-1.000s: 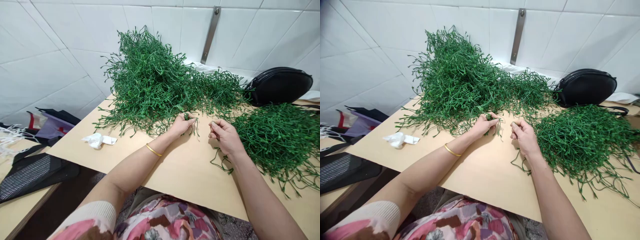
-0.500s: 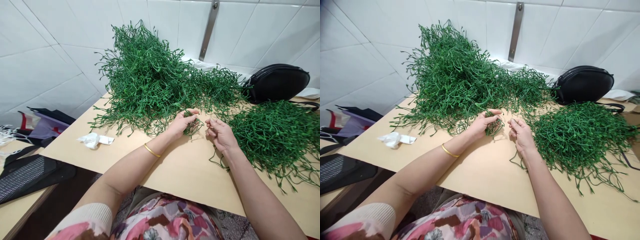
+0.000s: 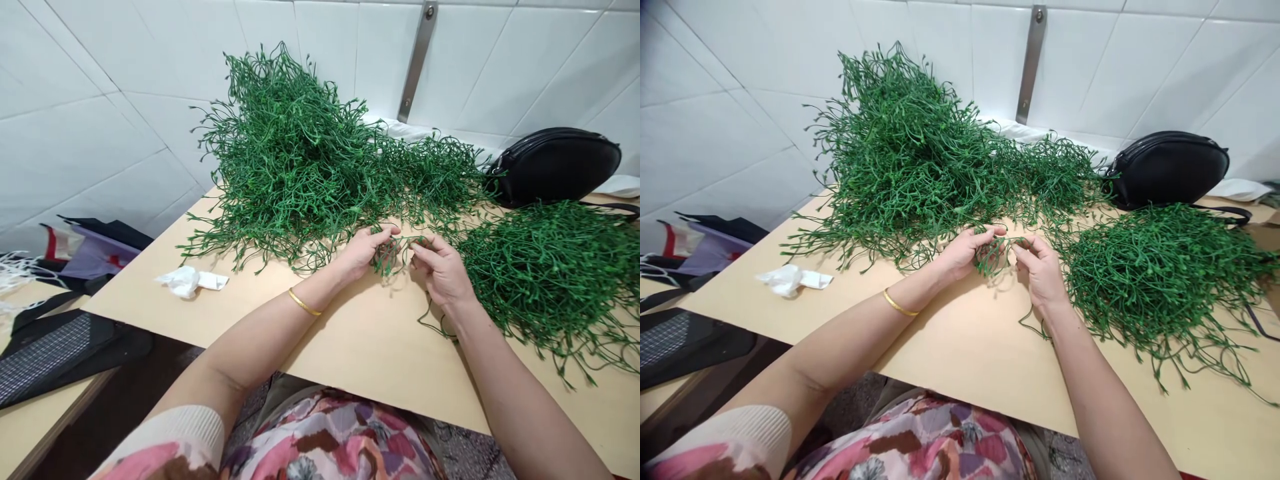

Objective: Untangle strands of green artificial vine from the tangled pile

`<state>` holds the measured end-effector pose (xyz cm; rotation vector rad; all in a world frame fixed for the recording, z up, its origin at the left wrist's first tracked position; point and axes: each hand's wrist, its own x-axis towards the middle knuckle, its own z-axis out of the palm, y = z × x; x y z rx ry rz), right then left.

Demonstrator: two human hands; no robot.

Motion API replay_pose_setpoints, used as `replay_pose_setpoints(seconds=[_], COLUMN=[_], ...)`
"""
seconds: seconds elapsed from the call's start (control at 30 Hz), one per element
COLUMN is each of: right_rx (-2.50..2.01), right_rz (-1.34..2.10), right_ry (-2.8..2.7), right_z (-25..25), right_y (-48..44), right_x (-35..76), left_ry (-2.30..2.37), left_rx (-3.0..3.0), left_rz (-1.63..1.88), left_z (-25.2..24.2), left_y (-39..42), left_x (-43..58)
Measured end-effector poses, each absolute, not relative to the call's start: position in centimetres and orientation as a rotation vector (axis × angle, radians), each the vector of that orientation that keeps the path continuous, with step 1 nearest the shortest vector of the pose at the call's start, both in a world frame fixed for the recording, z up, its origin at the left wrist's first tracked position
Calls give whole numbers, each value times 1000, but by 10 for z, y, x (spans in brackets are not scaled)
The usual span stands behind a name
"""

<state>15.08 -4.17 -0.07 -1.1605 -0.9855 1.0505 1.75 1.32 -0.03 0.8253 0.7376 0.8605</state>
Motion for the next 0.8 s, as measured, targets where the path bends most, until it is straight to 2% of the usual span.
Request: replay_pose_setpoints(seconds=[0.17,0.43,0.8], right_rx=[-1125,-1227,-1222], right_rz=[1144,1274,1070], right_ry=[-927,-968,-994], right_z=[1,7,5], right_y=[-40,-45,-42], right_x=[158,161,165], left_ry=[813,834,888], left_rx=[1047,1205,1430], left_rz=[693,791,613], left_z=[-1,9,13], left_y=[15,22,19], left_x=[14,5,1])
